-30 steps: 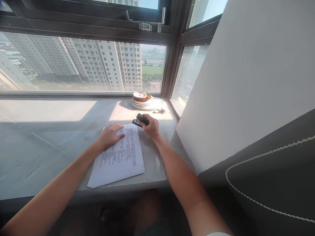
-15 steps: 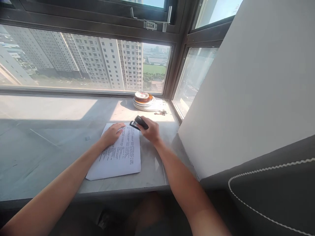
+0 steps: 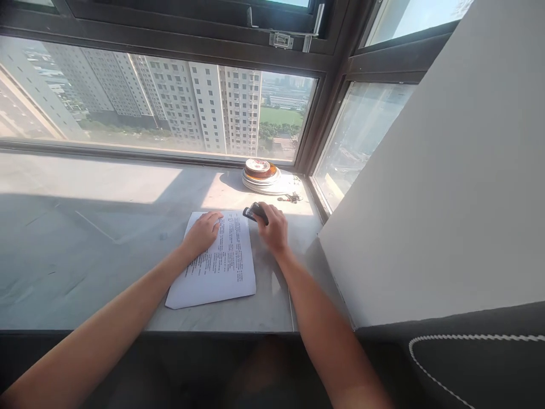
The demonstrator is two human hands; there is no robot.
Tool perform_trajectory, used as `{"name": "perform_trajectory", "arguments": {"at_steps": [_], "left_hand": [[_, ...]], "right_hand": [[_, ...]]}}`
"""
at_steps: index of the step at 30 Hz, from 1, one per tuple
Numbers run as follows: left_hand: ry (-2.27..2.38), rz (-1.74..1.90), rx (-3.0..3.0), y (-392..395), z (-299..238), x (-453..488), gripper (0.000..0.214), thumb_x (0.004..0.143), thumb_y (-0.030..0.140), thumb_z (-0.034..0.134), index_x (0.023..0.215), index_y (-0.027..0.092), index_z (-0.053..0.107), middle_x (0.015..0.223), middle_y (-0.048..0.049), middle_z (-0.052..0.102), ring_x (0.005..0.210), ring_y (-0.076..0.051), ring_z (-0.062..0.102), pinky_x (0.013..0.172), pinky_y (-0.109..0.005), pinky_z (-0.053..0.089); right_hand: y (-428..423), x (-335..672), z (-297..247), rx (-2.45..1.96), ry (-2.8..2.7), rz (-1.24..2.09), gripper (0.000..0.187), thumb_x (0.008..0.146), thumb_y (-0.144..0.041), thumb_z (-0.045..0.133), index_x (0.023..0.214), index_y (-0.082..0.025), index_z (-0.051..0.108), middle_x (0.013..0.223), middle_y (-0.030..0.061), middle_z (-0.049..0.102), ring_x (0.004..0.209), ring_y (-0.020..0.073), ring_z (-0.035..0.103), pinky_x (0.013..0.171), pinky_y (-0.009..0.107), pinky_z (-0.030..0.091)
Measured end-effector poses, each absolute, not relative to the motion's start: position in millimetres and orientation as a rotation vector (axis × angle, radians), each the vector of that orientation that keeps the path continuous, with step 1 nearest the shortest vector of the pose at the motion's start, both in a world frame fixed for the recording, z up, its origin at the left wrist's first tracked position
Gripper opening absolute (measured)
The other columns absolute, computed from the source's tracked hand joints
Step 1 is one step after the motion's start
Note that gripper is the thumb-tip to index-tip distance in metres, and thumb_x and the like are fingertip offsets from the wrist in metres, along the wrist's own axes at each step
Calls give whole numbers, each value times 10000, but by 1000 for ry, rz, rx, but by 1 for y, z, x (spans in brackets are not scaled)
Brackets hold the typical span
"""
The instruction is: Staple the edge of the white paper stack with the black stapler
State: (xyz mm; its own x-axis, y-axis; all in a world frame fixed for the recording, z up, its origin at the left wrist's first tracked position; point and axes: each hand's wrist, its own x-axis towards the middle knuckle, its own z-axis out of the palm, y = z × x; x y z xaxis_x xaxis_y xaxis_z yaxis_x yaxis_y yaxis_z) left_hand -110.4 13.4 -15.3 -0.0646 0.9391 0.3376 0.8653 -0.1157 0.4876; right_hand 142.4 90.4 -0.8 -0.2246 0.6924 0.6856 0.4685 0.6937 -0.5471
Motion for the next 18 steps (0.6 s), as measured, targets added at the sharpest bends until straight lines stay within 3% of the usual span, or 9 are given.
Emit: {"name": "perform_trajectory", "arguments": {"at_steps": [3, 6, 9, 11, 12, 14, 16, 18], "left_hand": [[2107, 893, 2041, 11, 2, -98, 314, 991, 186, 518, 1235, 121, 705, 1283, -227, 707, 1274, -428, 610, 1129, -639, 451], [2045, 927, 2152, -4, 25, -75, 214, 1016, 181, 547, 1134, 174, 725, 1183, -178, 719, 1252, -405, 630, 1129, -628, 449], [1808, 777, 2379, -43, 31, -33, 208, 1057, 343, 565, 1027, 252, 750, 1030, -131, 739, 1024, -361, 699, 936, -568, 555], [1662, 651, 2571, -73, 20, -4, 347, 1036, 510, 610, 1222, 251, 747, 1224, -175, 746, 1117, -405, 687, 923, -579, 575], [1668, 637, 2617, -85, 12, 6, 529, 1001, 611, 634, 1362, 230, 705, 1399, -216, 695, 1232, -445, 657, 984, -615, 565], [1737, 625, 2648, -97, -5, 15, 786, 936, 728, 655, 1482, 164, 639, 1519, -280, 619, 1340, -505, 610, 1054, -675, 535], [1768, 583, 2643, -94, -14, 10, 775, 947, 684, 655, 1486, 128, 640, 1509, -301, 627, 1329, -513, 628, 1060, -681, 543], [1726, 542, 2637, -82, -13, -1, 589, 1003, 508, 636, 1453, 128, 667, 1442, -279, 684, 1263, -470, 685, 1021, -633, 589]], "right_hand": [[97, 146, -3, -993, -1864, 180, 352, 1069, -367, 537, 1334, -203, 701, 1167, 137, 761, 1065, 306, 688, 975, 452, 503], [99, 145, -7, -1032, -1884, 145, 355, 1082, -352, 512, 1350, -194, 685, 1149, 138, 750, 1074, 303, 670, 977, 439, 464], [99, 144, -9, -1084, -1912, 138, 328, 1087, -334, 510, 1331, -202, 684, 1096, 115, 747, 1045, 292, 659, 942, 412, 438], [98, 144, -9, -1118, -1936, 132, 296, 1086, -315, 515, 1302, -219, 693, 1079, 98, 748, 1034, 284, 653, 925, 399, 425], [97, 144, -9, -1131, -1950, 122, 283, 1084, -305, 519, 1290, -228, 697, 1074, 92, 749, 1034, 281, 652, 924, 396, 420], [96, 144, -9, -1156, -1982, 90, 266, 1077, -282, 534, 1279, -242, 702, 1058, 80, 751, 1031, 278, 651, 929, 396, 411], [96, 142, -8, -1184, -2010, 52, 256, 1065, -259, 557, 1273, -245, 707, 1041, 73, 752, 1017, 277, 650, 931, 402, 405], [97, 140, -8, -1205, -2042, 15, 256, 1056, -244, 572, 1273, -239, 707, 1034, 78, 754, 1004, 280, 650, 920, 407, 403]]}}
